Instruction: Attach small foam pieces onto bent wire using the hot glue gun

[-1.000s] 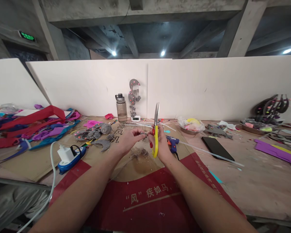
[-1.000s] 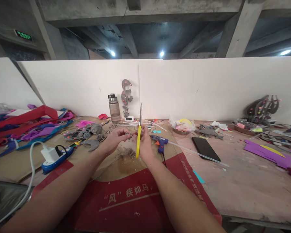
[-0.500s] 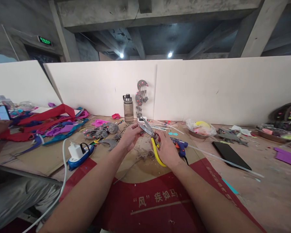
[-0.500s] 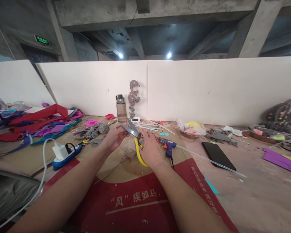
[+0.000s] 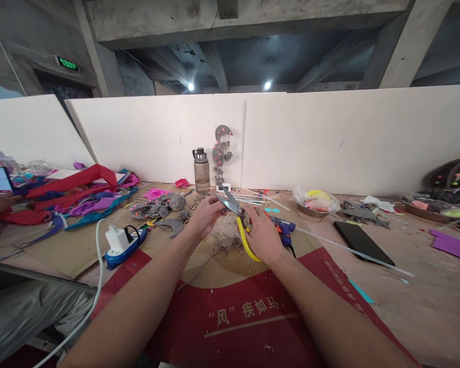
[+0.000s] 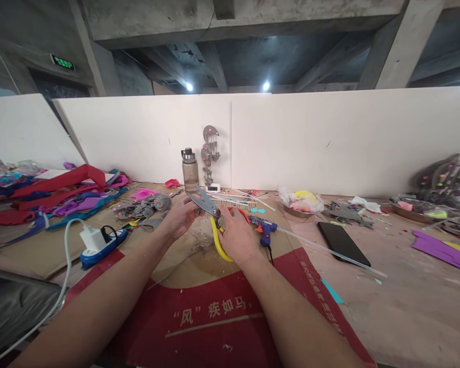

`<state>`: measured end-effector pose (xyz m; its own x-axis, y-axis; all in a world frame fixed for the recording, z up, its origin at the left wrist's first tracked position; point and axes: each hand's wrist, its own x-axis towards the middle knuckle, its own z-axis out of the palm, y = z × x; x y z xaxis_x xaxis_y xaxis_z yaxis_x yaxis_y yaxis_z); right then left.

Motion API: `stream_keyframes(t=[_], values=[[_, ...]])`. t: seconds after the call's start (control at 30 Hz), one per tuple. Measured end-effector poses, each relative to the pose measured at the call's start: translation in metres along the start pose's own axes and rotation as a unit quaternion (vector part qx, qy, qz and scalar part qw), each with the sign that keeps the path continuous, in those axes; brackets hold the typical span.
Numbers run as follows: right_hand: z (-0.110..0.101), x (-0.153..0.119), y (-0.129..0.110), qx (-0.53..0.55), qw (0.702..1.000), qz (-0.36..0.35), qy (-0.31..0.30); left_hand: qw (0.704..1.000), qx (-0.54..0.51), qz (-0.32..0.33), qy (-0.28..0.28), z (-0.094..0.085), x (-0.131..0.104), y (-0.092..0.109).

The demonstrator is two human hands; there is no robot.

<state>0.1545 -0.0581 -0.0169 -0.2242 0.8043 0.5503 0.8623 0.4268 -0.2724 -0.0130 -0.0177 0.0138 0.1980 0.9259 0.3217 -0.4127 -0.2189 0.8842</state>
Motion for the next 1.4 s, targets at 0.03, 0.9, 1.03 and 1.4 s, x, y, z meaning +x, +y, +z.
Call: stream_keyframes(t=[0.03,0.9,1.03,1.4], values=[[0.000,0.000,0.000,-0.004,1.000,0.001,-0.004,1.000,0.000,0.001,0.002,0.000,0.000,0.000],[-0.005,-0.001,-0.003,0.061,0.997,0.017,0.032,0.999,0.036,0.021,0.006,-0.011,0.003,0.003],[-0.005,-0.002,-0.004,0.027,1.000,0.014,0.003,0.999,0.027,0.037,0.004,-0.011,0.005,0.001],[-0.006,-0.003,-0.004,-0.003,1.000,0.015,-0.006,0.998,0.041,0.034,-0.016,-0.008,0.002,0.004]])
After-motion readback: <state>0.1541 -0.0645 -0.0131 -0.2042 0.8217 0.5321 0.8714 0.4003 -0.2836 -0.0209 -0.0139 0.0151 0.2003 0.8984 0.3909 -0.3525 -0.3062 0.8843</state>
